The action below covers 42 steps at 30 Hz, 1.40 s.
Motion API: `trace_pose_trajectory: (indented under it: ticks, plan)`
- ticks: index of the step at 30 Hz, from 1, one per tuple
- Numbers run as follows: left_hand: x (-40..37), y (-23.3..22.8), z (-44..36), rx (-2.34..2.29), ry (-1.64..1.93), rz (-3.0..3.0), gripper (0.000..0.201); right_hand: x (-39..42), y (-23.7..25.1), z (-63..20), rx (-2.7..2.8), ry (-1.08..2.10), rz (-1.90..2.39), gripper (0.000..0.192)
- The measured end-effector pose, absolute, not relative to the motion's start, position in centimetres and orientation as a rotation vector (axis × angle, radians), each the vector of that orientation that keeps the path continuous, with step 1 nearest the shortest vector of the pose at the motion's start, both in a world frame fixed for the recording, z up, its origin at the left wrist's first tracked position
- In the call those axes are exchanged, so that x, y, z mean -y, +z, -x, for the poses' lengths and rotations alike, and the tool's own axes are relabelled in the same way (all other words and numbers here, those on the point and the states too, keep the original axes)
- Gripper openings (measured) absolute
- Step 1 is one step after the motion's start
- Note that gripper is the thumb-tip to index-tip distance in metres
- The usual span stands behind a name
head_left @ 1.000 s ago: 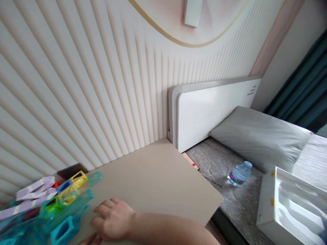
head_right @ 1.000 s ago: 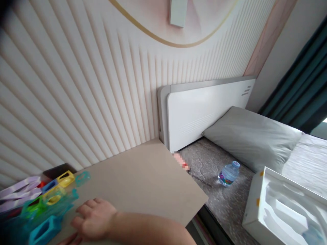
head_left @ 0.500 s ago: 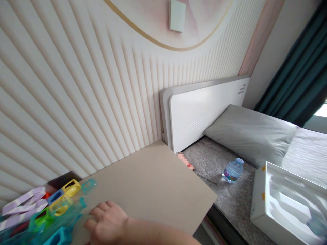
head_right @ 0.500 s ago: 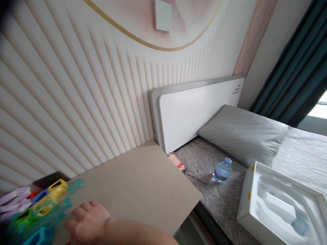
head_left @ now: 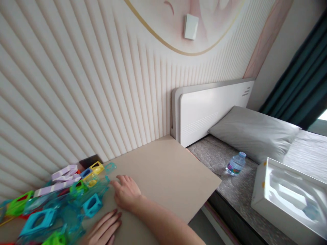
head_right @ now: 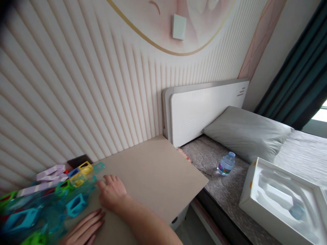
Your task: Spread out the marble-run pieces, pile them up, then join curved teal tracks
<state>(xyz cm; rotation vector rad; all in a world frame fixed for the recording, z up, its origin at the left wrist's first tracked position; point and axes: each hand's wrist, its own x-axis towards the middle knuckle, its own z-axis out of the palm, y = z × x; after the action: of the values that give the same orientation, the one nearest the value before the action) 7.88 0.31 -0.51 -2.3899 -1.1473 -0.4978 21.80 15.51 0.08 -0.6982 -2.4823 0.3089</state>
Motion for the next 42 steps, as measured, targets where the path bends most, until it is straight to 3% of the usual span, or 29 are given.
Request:
trace_pose_trajectory:
  ticks: [6,12,18,28,42]
  plan:
    - [1.1,3.1,-6.4,1.199,-0.572,2.265,0.036,-14.2,0.4,-18.4,2.175,0.573,0.757,0.037]
    - [2.3,5.1,-2.2,1.495,-0.721,1.802,0.03,-12.1,1.3,-17.2,2.284,0.542,0.604,0.045]
    - [3.9,5.2,-1.9,1.694,-0.771,1.63,0.027,-11.3,1.9,-17.6,2.406,0.445,0.385,0.048]
    - [4.5,3.6,0.8,2.023,-0.844,1.529,0.019,-11.4,1.5,-17.8,2.438,0.441,0.362,0.018]
    - [4.1,2.9,0.0,2.101,-0.823,1.585,0.013,-11.7,1.1,-18.1,2.465,0.633,0.388,0.014]
